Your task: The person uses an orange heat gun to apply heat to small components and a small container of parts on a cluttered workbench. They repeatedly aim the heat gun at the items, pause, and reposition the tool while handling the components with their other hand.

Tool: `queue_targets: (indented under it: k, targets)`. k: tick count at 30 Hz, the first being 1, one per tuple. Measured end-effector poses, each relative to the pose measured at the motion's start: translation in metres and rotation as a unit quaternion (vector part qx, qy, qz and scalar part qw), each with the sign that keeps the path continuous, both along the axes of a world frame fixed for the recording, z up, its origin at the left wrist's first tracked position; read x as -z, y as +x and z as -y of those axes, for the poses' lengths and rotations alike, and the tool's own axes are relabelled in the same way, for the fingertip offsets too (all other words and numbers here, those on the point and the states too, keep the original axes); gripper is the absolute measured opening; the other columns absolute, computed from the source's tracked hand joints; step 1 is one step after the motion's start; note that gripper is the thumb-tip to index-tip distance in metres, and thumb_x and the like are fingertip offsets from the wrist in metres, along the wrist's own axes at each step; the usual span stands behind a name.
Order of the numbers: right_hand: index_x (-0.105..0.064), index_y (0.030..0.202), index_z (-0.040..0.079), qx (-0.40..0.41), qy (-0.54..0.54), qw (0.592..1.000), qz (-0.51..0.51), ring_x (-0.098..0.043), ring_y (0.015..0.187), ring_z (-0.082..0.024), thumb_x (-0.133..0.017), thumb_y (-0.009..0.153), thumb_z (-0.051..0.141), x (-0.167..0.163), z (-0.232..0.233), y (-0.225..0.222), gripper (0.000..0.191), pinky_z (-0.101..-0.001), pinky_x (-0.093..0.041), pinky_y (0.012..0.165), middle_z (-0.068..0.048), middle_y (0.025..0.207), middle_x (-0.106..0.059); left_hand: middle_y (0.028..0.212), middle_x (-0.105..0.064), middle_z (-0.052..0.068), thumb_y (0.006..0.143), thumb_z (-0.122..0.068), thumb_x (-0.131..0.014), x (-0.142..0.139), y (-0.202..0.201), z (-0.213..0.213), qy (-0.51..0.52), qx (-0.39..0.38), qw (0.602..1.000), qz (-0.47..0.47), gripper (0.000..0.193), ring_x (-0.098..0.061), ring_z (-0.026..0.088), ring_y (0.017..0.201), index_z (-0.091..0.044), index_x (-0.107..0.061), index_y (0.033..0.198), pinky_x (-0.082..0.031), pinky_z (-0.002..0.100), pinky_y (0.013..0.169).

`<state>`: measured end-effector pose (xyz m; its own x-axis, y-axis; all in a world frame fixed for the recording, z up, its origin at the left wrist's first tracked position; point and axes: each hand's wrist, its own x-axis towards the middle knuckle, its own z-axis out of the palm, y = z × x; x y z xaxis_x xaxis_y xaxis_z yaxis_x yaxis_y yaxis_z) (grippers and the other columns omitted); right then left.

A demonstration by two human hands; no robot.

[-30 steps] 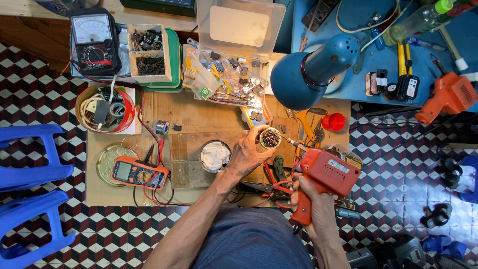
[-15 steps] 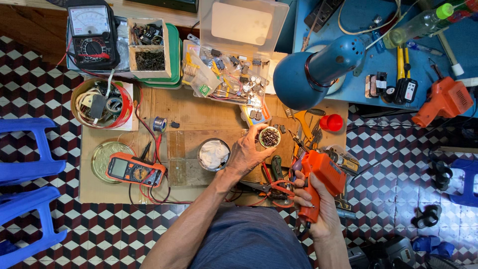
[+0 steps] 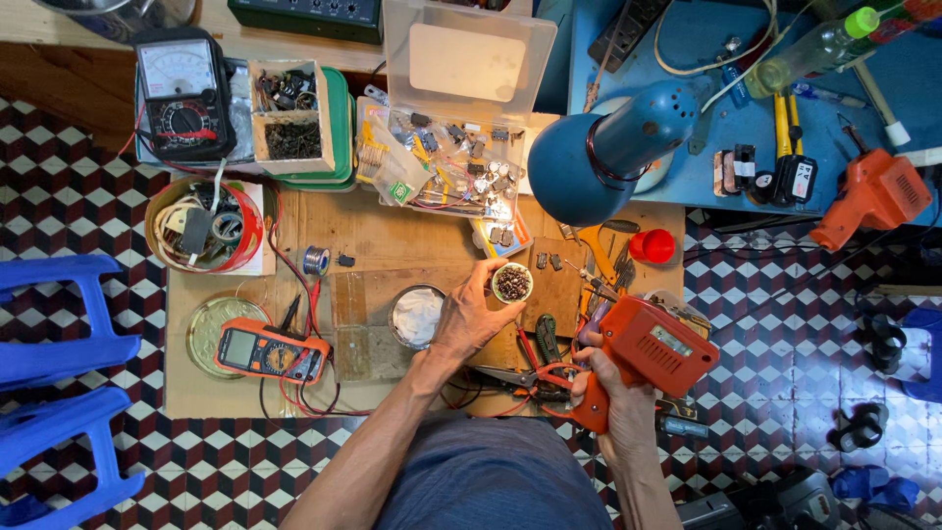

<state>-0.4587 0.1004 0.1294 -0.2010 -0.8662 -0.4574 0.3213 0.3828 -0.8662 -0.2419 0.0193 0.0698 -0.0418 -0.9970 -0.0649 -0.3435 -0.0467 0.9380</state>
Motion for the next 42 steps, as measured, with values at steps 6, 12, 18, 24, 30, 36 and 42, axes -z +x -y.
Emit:
queue_targets:
  k: [6, 12, 18, 24, 30, 36, 42]
  targets:
    - [-0.07, 0.115, 0.003, -0.055, -0.031, 0.983, -0.17, -0.072, 0.071, -0.014, -0.074, 0.093, 0.019, 0.03, -0.009, -0.015, 0.028, -0.0311, -0.064, 0.065, -0.013, 0.089, -0.073, 0.113, -0.076, 0.012, 0.08, -0.025, -0.082, 0.0, 0.014, -0.007, 0.072, -0.007, 0.997, 0.001, 0.061, -0.075, 0.023, 0.106, -0.009, -0.054, 0.131, -0.058, 0.036, 0.09]
    - [-0.068, 0.13, 0.031, -0.207, -0.15, 0.859, -0.443, -0.068, 0.084, -0.01, -0.067, 0.093, 0.014, 0.065, -0.032, -0.033, 0.041, -0.0299, -0.061, 0.079, 0.002, 0.105, -0.071, 0.114, -0.075, 0.013, 0.081, -0.026, -0.082, 0.003, 0.01, -0.015, 0.069, 0.008, 0.997, 0.025, 0.06, -0.074, 0.023, 0.107, -0.009, -0.054, 0.132, -0.058, 0.036, 0.091]
    - [-0.065, 0.133, 0.037, -0.2, -0.155, 0.732, -0.632, -0.067, 0.091, -0.012, -0.067, 0.09, 0.01, 0.078, -0.048, -0.043, 0.051, -0.0299, -0.058, 0.083, 0.002, 0.112, -0.067, 0.11, -0.076, 0.014, 0.081, -0.023, -0.08, 0.018, -0.001, -0.022, 0.076, 0.026, 0.996, 0.049, 0.056, -0.076, 0.028, 0.101, -0.009, -0.054, 0.128, -0.059, 0.038, 0.085]
    - [-0.064, 0.137, 0.026, -0.161, -0.198, 0.8, -0.543, -0.064, 0.081, -0.011, -0.065, 0.091, 0.009, 0.05, -0.034, -0.035, 0.049, -0.0299, -0.059, 0.077, 0.0, 0.105, -0.067, 0.103, -0.075, 0.021, 0.082, -0.018, -0.074, 0.052, -0.019, -0.023, 0.121, 0.042, 0.986, 0.106, 0.052, -0.074, 0.036, 0.097, -0.006, -0.05, 0.127, -0.058, 0.044, 0.081]
    - [-0.068, 0.116, 0.0, -0.048, 0.009, 0.993, -0.107, -0.064, 0.063, -0.011, -0.07, 0.094, 0.014, -0.018, -0.007, -0.018, 0.026, -0.0248, -0.057, 0.056, -0.007, 0.088, -0.07, 0.115, -0.063, 0.029, 0.079, -0.015, -0.077, 0.083, -0.038, -0.032, 0.079, -0.006, 0.986, 0.145, 0.054, -0.065, 0.047, 0.1, -0.003, -0.05, 0.124, -0.055, 0.052, 0.082]
    - [-0.067, 0.112, -0.004, -0.026, 0.086, 0.982, 0.166, -0.062, 0.051, -0.012, -0.07, 0.092, 0.021, -0.046, 0.006, -0.032, 0.031, -0.0235, -0.048, 0.04, -0.011, 0.078, -0.07, 0.119, -0.061, 0.027, 0.079, -0.015, -0.078, 0.091, -0.035, -0.04, 0.115, -0.053, 0.979, 0.159, 0.06, -0.063, 0.045, 0.106, -0.001, -0.048, 0.129, -0.052, 0.051, 0.089]
    - [-0.066, 0.111, -0.007, -0.031, 0.101, 0.966, 0.237, -0.061, 0.049, -0.012, -0.07, 0.093, 0.022, -0.028, 0.0, -0.042, 0.035, -0.0227, -0.047, 0.04, -0.013, 0.08, -0.071, 0.118, -0.059, 0.027, 0.077, -0.013, -0.079, 0.088, -0.029, -0.041, 0.083, -0.041, 0.974, 0.205, 0.06, -0.058, 0.045, 0.11, 0.001, -0.049, 0.127, -0.048, 0.05, 0.094]
